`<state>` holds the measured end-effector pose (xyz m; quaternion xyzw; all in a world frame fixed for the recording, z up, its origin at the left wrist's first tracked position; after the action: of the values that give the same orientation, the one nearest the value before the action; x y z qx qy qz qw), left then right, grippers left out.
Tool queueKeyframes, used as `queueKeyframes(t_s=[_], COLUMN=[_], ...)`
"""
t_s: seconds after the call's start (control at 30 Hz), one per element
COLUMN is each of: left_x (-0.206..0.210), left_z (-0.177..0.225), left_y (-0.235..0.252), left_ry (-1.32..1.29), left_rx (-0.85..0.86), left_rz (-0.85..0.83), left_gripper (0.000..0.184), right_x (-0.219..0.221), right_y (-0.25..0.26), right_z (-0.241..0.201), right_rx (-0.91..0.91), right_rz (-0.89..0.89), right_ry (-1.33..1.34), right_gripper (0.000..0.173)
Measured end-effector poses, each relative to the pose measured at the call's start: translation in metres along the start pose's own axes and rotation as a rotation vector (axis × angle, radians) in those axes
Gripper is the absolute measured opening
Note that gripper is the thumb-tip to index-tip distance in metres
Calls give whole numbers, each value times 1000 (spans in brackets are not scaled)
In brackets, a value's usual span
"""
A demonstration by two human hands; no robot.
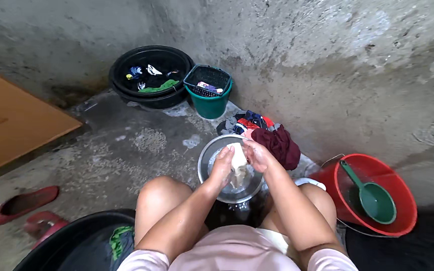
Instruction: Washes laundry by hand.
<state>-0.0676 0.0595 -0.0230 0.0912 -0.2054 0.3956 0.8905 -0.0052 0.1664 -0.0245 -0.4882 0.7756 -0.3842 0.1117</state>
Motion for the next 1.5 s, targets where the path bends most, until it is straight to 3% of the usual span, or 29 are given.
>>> queueKeyframes(t_s=[0.07, 0.13, 0.27, 0.37, 0.47, 0.5, 0.53, 0.57, 0.6, 0.7, 0.73, 0.83, 0.9, 1.03, 1.1, 1.23, 1.27, 1.3, 1.33, 1.37, 1.43, 1.5], left_x=[0, 1, -4, -14, -24, -25, -25, -22, -17, 3, 3, -24, -33, 3, 4, -16, -12, -7, -3, -2, -4, -3], left_z=[1, 2, 6, 6, -4, -6, -6, -8, -12, -19, -22, -35, -34, -25, -28, -23, -22, -25, -26, -26, -18, -11], left_y=[0, 0, 2, 3, -1, -4, -8, -11, -17, -24, -24, -12, -8, -27, -27, -20, -23, -23, -21, -19, -12, -6], left_ry=[-25, -63, -29, 4, 13, 34, 54, -4, -119, -283, -276, -119, 49, -284, -292, -9, -71, -168, -216, -204, -120, 29], left_rx=[30, 22, 16, 47, -43, -80, -106, -128, -165, -311, -314, -136, -86, -312, -301, -264, -294, -329, -352, -361, -324, -260], left_rz=[6, -1, 24, 119, 249, 236, 204, 186, 193, 223, 230, 139, 50, 222, 191, 108, 134, 184, 219, 235, 183, 1], left_gripper=[39, 40, 40, 35, 34, 38, 41, 41, 41, 44, 44, 40, 41, 39, 39, 39, 40, 41, 44, 49, 55, 53], right_x=[7, 20, 23, 14, 47, 73, 95, 104, 100, 53, 47, 94, 112, 53, 52, 102, 92, 72, 45, 19, -9, -10], right_y=[10, 12, 4, -2, -27, -41, -56, -63, -64, -38, -33, -50, -59, -36, -38, -72, -67, -53, -37, -23, -10, -13], right_z=[14, 19, 6, -5, -14, -10, -5, -3, -7, -28, -28, 3, 14, -17, -12, 13, 7, -2, -11, -16, -16, -17], right_rx=[90, 75, -24, -90, -385, -574, -874, -1068, -1119, -789, -756, -780, -844, -743, -801, -1170, -1051, -786, -486, -318, -240, -254], right_rz=[-27, -130, -196, -31, 297, 389, 506, 600, 681, 830, 840, 650, 626, 817, 847, 780, 776, 740, 655, 577, 427, 260], right_ry=[40, 123, 183, 76, -543, -801, -963, -1027, -1036, -1028, -1030, -1200, -1262, -1064, -1065, -1105, -1103, -1070, -932, -687, -172, 139], right_gripper=[68, 68, 51, 28, 34, 42, 51, 56, 57, 55, 56, 57, 59, 54, 54, 52, 51, 51, 51, 48, 39, 35])
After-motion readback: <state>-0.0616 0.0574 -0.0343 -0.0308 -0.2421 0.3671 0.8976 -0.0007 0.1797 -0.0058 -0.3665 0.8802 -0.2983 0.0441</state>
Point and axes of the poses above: each hand's wrist, its own y-axis towards the middle knuckle, its own x-axis out of the palm, z = x × y, the point moved 8 cm from there along y, towards the middle knuckle, and after that the axes turned 14 degrees about x, right-handed, at the moved point
